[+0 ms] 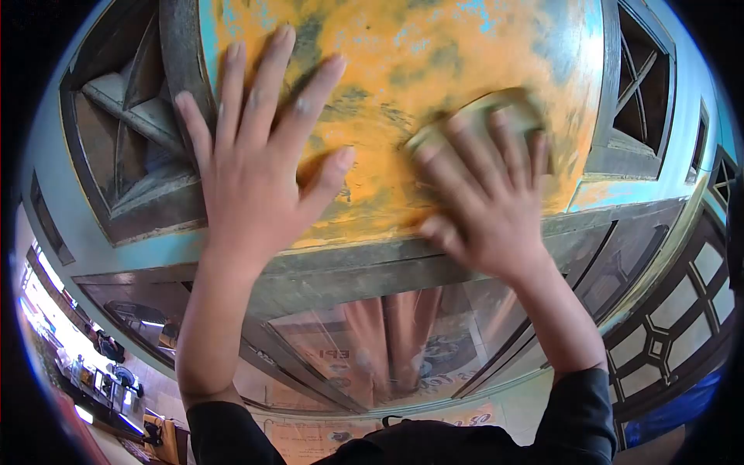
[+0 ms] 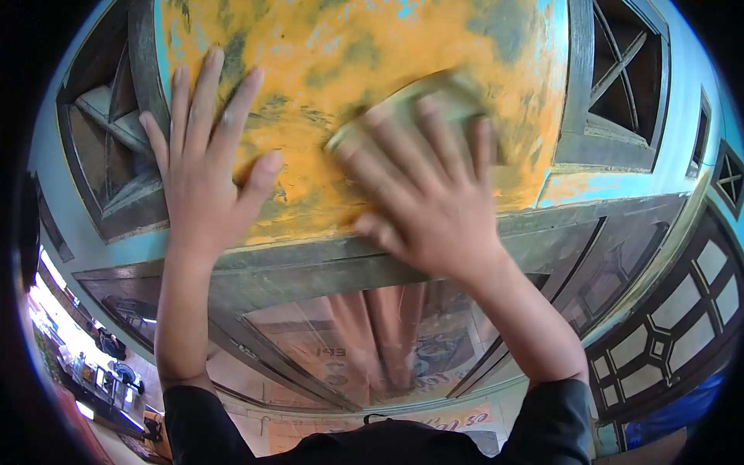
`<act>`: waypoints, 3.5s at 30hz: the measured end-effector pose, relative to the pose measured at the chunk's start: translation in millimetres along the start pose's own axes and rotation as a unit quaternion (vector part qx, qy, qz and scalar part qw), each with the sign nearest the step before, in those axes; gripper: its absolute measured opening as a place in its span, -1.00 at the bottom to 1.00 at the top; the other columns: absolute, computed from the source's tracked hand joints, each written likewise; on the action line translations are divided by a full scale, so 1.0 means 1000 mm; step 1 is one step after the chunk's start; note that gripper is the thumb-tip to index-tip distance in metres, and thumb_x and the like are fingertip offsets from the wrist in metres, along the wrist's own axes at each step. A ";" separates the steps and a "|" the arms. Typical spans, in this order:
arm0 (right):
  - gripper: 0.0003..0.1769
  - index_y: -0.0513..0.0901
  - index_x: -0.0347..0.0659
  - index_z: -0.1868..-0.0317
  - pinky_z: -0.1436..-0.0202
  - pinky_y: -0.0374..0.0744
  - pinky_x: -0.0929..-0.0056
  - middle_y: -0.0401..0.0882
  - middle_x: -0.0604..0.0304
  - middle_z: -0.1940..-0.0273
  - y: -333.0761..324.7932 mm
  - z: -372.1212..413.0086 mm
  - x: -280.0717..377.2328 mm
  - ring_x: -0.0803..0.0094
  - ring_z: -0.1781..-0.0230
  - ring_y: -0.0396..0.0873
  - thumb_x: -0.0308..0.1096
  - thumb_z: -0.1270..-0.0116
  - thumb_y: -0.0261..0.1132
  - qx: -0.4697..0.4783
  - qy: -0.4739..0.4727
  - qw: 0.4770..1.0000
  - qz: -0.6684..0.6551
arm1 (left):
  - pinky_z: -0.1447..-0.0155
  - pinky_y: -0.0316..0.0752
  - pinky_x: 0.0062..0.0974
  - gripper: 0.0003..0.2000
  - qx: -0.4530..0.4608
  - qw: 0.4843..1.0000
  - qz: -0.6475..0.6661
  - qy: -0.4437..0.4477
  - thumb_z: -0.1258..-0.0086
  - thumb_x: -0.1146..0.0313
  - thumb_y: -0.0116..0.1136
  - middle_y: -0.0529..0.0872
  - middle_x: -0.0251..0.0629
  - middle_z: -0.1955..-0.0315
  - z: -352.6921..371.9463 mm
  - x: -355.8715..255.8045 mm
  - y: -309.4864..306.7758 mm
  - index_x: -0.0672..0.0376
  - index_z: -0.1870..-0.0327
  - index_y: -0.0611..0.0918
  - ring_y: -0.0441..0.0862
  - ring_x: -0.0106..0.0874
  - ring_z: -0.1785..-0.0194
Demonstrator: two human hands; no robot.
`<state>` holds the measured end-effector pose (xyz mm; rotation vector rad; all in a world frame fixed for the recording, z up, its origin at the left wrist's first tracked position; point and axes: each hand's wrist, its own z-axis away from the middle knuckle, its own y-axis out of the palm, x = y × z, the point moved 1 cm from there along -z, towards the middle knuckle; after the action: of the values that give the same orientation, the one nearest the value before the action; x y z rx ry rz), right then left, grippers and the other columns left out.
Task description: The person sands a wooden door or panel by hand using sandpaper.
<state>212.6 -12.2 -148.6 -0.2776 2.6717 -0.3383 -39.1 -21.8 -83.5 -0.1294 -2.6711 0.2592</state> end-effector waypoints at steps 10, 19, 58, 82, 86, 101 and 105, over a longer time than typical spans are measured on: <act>-0.26 0.45 0.19 -0.48 -0.61 -0.10 -0.28 0.28 0.06 -0.54 -0.008 -0.038 -0.007 -0.10 -0.60 0.10 0.28 -0.37 0.15 -0.032 -0.065 0.997 0.009 | -0.55 -0.15 0.34 -0.42 -0.074 0.997 0.029 0.015 -0.47 -0.16 0.01 0.26 -0.23 -0.58 -0.016 0.012 0.009 -0.20 -0.46 0.50 0.08 0.00 -0.63; -0.21 0.51 0.10 -0.45 -0.59 -0.04 -0.25 0.29 0.06 -0.54 -0.012 -0.064 -0.066 -0.08 -0.59 0.15 0.37 -0.35 0.15 -0.140 0.009 0.990 0.001 | -0.58 -0.13 0.24 -0.43 -0.073 0.996 0.052 0.010 -0.47 -0.12 0.01 0.29 -0.21 -0.56 -0.014 0.014 0.006 -0.15 -0.46 0.51 0.10 -0.04 -0.64; -0.49 0.66 0.12 -0.12 -0.18 0.48 0.10 0.57 0.31 -0.11 -0.054 -0.094 -0.091 0.20 -0.14 0.51 -0.30 -0.08 0.44 -0.188 -0.119 0.971 -0.090 | -0.64 -0.02 0.04 -0.46 -0.122 0.986 0.098 0.047 -0.53 0.03 -0.02 0.33 -0.19 -0.52 -0.083 0.020 -0.012 0.01 -0.47 0.43 0.16 -0.07 -0.61; -0.62 0.64 0.10 0.17 -0.16 0.44 0.21 0.60 0.41 -0.08 -0.032 -0.062 -0.101 0.33 -0.09 0.53 -0.29 0.09 0.46 -0.224 -0.175 0.953 -0.106 | -0.64 0.03 0.00 -0.18 0.025 0.936 0.051 0.346 -0.48 -0.39 -0.29 0.30 -0.23 -0.55 -0.115 -0.033 0.001 0.16 -0.45 0.45 0.10 -0.15 -0.64; -0.44 0.67 0.13 0.00 -0.20 0.39 0.15 0.56 0.30 -0.18 -0.034 -0.064 -0.099 0.16 -0.13 0.50 -0.35 0.14 0.44 -0.266 -0.097 0.952 -0.119 | -0.65 0.04 -0.06 -0.18 0.028 0.934 0.083 0.346 -0.39 -0.41 -0.09 0.31 -0.25 -0.54 -0.123 -0.033 -0.010 0.06 -0.48 0.43 0.15 -0.19 -0.62; -0.46 0.62 -0.10 -0.14 -0.27 0.34 0.15 0.53 -0.03 -0.24 -0.029 -0.066 -0.117 0.03 -0.18 0.47 -0.39 -0.05 0.32 -0.362 0.001 0.908 -0.210 | -0.63 0.08 -0.08 -0.56 -0.136 0.972 0.041 0.188 -0.60 -0.05 -0.05 0.33 -0.31 -0.54 -0.180 -0.008 0.000 -0.27 -0.42 0.53 0.21 -0.08 -0.59; -0.43 0.58 -0.09 -0.23 -0.34 0.33 0.10 0.52 -0.02 -0.25 -0.028 -0.070 -0.113 0.01 -0.30 0.44 -0.32 -0.14 0.35 -0.312 0.084 0.930 -0.177 | -0.64 0.06 -0.08 -0.57 -0.111 0.971 0.044 0.209 -0.62 -0.02 -0.09 0.33 -0.34 -0.55 -0.171 -0.017 -0.005 -0.28 -0.44 0.51 0.21 -0.09 -0.59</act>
<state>285.7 2.3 -35.0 -0.9654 2.8180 0.4247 52.2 -1.3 60.7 -0.3336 -2.2677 -0.0416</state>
